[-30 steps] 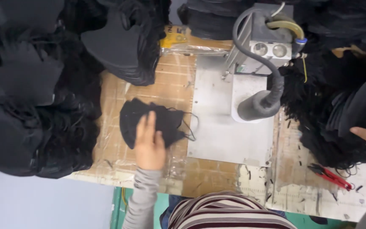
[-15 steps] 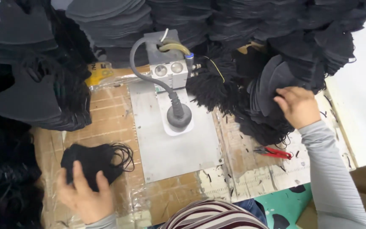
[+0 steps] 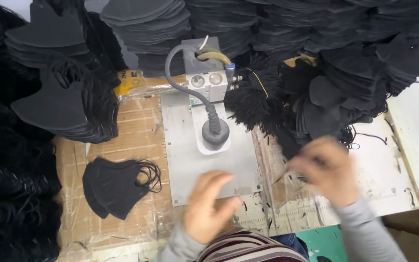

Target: Using an ultrasonic welding machine to attach ear loops to fabric mask blanks in a production facility.

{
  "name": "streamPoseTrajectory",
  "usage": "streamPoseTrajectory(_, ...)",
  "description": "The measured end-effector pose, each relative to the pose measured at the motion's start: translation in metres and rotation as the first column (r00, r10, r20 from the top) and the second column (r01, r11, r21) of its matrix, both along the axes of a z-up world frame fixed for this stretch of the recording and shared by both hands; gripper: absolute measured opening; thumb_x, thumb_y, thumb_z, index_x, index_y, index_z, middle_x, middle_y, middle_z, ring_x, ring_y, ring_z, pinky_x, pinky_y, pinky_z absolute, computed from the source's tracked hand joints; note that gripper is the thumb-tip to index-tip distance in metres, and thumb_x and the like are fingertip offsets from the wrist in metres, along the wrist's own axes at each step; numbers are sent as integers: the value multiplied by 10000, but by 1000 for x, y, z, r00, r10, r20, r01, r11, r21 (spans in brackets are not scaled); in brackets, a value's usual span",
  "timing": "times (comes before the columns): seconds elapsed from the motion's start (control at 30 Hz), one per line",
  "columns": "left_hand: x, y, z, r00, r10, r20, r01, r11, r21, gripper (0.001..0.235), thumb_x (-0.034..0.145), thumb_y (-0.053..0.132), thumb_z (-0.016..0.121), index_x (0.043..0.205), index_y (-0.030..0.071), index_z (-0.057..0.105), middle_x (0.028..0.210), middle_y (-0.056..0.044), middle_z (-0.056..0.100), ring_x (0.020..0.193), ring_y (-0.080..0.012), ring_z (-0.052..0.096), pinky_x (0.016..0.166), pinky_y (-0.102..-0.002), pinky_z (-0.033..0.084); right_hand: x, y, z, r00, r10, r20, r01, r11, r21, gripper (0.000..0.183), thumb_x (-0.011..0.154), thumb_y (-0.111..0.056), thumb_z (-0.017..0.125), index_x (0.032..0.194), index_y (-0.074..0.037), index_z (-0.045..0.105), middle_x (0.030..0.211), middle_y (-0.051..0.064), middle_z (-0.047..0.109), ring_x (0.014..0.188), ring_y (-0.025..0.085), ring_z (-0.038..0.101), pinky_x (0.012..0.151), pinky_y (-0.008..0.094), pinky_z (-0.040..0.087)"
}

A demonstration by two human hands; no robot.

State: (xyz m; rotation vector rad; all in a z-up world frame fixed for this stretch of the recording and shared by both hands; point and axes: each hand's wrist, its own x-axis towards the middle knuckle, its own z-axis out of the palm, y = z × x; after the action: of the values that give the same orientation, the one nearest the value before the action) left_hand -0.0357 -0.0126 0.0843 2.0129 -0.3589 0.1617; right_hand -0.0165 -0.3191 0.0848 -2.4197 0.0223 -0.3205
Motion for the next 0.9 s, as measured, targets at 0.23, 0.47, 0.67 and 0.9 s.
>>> streamPoseTrajectory(0.23,7,1,0,980,-201,-8,195,959,-205,162,861,70,774,980,17,677,962,-126,714,904,-318,699,793,-382,554,13,65,5,714,700,-8,-579,597,556,198,801,-43,849,913,-11,690,885,87,717,810,205,694,733,320,528)
streamPoseTrajectory(0.47,12,40,-2,943,-67,326,5,982,187,187,806,47,685,988,5,677,1031,-151,681,1006,-341,671,891,-426,534,32,79,-4,684,717,136,-718,694,-47,304,661,-25,745,927,-65,603,907,78,632,848,285,624,774,388,480)
streamPoseTrajectory(0.67,7,46,-85,810,-374,452,42,805,591,328,780,126,656,1067,-31,626,1186,-202,619,1198,-379,618,1019,-465,509,107,72,-55,725,661,192,-546,722,-425,295,653,-67,705,945,-104,689,941,72,656,907,317,606,788,457,441)
streamPoseTrajectory(0.9,6,21,-82,991,-111,80,79,941,328,393,834,178,720,1176,6,631,1153,-187,620,1118,-387,611,935,-451,509,177,90,-72,811,441,384,-251,856,-453,158,821,-68,759,950,-55,669,999,85,642,954,319,611,835,445,435)
